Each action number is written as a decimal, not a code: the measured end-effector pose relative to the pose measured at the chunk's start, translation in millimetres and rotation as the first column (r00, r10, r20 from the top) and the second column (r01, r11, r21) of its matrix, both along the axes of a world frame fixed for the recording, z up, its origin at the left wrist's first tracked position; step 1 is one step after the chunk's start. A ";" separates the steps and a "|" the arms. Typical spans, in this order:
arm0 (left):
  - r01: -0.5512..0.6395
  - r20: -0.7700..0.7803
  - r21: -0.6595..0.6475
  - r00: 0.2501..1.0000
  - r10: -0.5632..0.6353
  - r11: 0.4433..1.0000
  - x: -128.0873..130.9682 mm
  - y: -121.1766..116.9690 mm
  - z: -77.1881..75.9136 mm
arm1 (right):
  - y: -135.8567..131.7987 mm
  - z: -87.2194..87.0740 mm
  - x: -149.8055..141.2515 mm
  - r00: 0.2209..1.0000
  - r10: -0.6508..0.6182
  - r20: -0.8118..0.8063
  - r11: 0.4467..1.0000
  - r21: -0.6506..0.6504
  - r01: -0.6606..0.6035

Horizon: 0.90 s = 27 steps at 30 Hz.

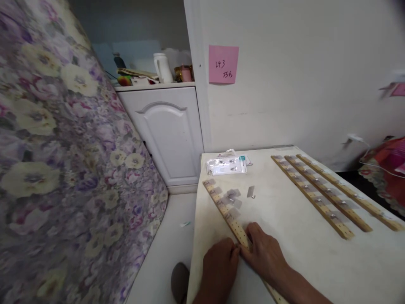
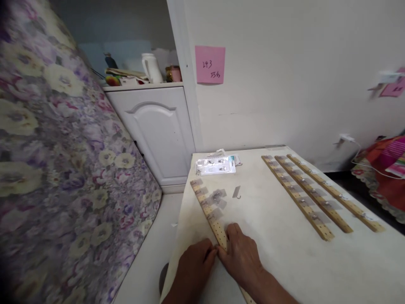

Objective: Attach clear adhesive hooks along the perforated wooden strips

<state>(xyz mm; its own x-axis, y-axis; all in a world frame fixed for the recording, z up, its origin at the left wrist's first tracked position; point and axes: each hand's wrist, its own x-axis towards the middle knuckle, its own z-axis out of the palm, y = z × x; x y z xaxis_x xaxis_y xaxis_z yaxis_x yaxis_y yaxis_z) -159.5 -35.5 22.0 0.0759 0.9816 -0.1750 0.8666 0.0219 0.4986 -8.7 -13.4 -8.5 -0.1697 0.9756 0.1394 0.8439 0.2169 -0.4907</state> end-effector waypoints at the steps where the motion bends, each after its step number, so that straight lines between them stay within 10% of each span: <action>1: 0.003 0.011 -0.005 1.000 -0.003 1.000 -0.5 0.8 1.0 | 0.0 1.4 2.5 0.999 0.007 -0.046 1.000 -0.019 -0.008; 10: 0.024 0.051 -0.051 0.998 -0.021 0.998 -1.5 7.0 7.7 | 49.4 5.1 46.8 0.885 0.018 -0.466 0.999 -0.031 -0.037; 17: 0.033 0.022 -0.055 0.999 -0.031 0.998 2.5 9.8 6.6 | 114.7 -12.2 58.6 0.866 -0.103 -0.489 0.979 0.102 0.174; 27: -0.004 0.094 -0.084 0.995 0.012 0.996 4.2 14.8 6.2 | 156.9 -16.8 56.8 0.892 0.087 -0.445 0.984 0.177 -0.008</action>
